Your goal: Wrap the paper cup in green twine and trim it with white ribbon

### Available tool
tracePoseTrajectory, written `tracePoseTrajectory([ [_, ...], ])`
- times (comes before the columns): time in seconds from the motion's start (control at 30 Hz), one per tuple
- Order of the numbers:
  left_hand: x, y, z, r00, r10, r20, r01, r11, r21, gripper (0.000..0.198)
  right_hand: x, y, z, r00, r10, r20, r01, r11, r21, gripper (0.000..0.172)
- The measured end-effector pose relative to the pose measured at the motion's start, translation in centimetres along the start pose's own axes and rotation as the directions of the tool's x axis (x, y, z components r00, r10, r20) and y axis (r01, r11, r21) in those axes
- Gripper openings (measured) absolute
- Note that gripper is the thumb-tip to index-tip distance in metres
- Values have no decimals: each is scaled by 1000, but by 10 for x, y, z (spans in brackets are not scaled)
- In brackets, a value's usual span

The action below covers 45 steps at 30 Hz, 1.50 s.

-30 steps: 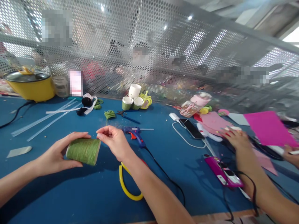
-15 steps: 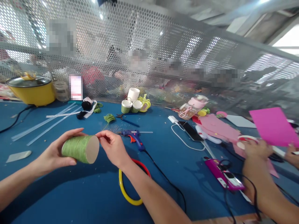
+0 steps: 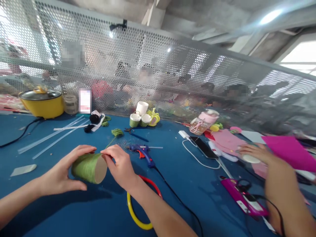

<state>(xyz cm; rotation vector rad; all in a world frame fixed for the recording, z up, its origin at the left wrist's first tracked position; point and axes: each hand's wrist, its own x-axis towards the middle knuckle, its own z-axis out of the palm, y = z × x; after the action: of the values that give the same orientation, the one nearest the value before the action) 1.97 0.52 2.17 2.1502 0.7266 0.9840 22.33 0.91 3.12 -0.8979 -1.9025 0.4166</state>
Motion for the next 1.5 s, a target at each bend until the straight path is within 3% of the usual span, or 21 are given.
tracePoseTrajectory([
  [0.07, 1, 3, -4, 999, -34, 8, 34, 992, -120, 74, -2, -3, 0, 990, -138, -21, 138, 990, -21, 18],
  [0.17, 3, 7, -9, 987, -146, 65, 159, 945, -287, 67, -5, -8, 1, 975, -221, -5, 221, 975, -12, 20],
  [0.33, 5, 6, -9, 929, -257, 268, 331, 899, -286, 72, -8, -8, 5, 951, -303, 65, 304, 953, -6, 22],
  [0.53, 3, 6, 1, 960, -208, 186, 238, 958, -159, 67, -7, -1, 6, 980, -181, 84, 184, 983, -26, 16],
  [0.7, 3, 6, 5, 991, -88, 102, 93, 994, -49, 61, -5, 3, 6, 996, -66, 66, 66, 998, -2, 14],
  [0.87, 4, 3, 6, 995, 3, 104, -13, 995, 95, 50, -4, 5, 7, 995, -44, 90, 40, 999, 35, 15],
  [1.03, 3, 2, 8, 995, -20, 97, 6, 990, 144, 56, -2, 3, 4, 997, -46, 59, 46, 999, 8, 19],
  [1.2, 2, 2, 12, 985, -144, 90, 134, 984, 114, 52, -2, 0, 3, 995, -103, 6, 103, 994, -41, 19],
  [1.3, 2, 3, 14, 985, -144, 94, 130, 981, 142, 46, -2, -1, 4, 995, -93, 48, 96, 993, -64, 19],
  [1.5, 1, 8, 14, 983, -102, 151, 53, 954, 294, 39, 2, -4, 2, 984, 46, 171, -41, 999, -36, 18],
])
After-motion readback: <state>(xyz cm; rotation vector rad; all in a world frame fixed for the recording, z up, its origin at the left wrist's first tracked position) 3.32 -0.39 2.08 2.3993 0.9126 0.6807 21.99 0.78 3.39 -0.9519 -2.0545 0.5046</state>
